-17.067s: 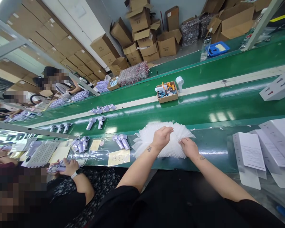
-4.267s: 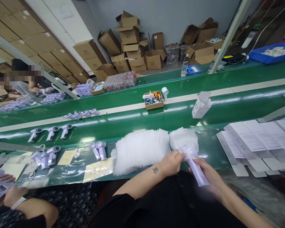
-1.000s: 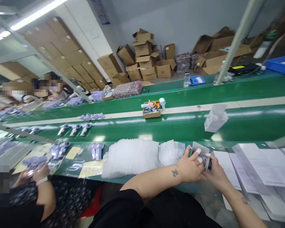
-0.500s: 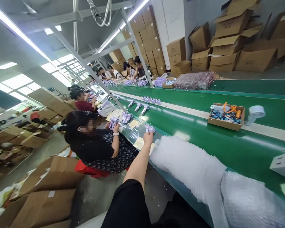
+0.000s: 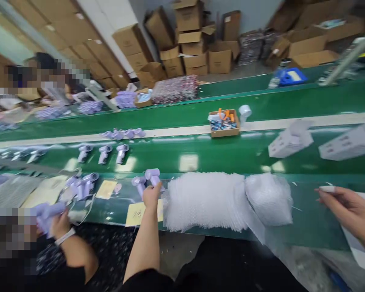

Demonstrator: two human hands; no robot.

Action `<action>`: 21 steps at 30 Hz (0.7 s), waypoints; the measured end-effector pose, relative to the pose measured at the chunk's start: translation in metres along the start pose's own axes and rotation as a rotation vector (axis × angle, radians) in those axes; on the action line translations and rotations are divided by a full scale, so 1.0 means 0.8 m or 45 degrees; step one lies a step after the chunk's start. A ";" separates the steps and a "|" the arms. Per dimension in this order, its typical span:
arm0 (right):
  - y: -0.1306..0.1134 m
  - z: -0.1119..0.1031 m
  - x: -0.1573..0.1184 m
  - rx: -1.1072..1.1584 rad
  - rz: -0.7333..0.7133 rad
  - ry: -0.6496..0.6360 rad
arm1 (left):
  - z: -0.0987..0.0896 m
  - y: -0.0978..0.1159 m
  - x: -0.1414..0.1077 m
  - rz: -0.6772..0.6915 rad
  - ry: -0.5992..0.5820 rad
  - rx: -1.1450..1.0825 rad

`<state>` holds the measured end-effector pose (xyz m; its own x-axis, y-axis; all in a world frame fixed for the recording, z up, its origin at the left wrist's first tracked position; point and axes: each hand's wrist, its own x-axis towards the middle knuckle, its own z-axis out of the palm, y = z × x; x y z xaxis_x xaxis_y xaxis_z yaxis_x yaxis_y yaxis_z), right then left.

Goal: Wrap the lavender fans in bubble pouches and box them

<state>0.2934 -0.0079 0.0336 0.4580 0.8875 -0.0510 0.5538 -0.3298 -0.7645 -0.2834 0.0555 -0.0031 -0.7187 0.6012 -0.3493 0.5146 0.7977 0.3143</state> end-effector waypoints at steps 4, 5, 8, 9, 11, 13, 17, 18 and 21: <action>-0.011 0.045 -0.057 0.817 0.564 -0.427 | 0.037 0.083 -0.118 0.417 -0.504 -0.886; -0.018 0.061 -0.067 0.958 0.588 -0.591 | 0.059 0.105 -0.163 0.486 -0.704 -0.945; -0.029 0.098 -0.076 1.224 0.516 -0.802 | 0.140 0.154 -0.296 0.646 -1.211 -0.810; -0.025 0.101 -0.072 1.270 0.525 -0.730 | 0.168 0.161 -0.331 0.686 -1.320 -0.726; -0.004 0.091 -0.057 1.325 0.615 -0.438 | 0.218 0.163 -0.382 0.792 -1.397 -0.602; 0.029 0.065 -0.039 1.364 0.709 -0.179 | 0.257 0.153 -0.405 1.076 -1.279 -0.306; 0.086 0.003 -0.028 1.330 0.838 -0.157 | 0.307 0.132 -0.399 1.581 -0.831 0.545; 0.095 -0.008 -0.031 1.300 0.879 -0.238 | 0.316 0.131 -0.393 1.624 -0.780 0.662; 0.108 -0.024 -0.047 1.227 0.953 -0.585 | 0.329 0.131 -0.378 1.697 -0.763 0.756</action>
<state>0.3375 -0.0760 -0.0178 0.0518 0.6815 -0.7300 -0.5370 -0.5973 -0.5957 0.1104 -0.0305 -0.0967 0.5906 0.6732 -0.4451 0.8068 -0.4815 0.3423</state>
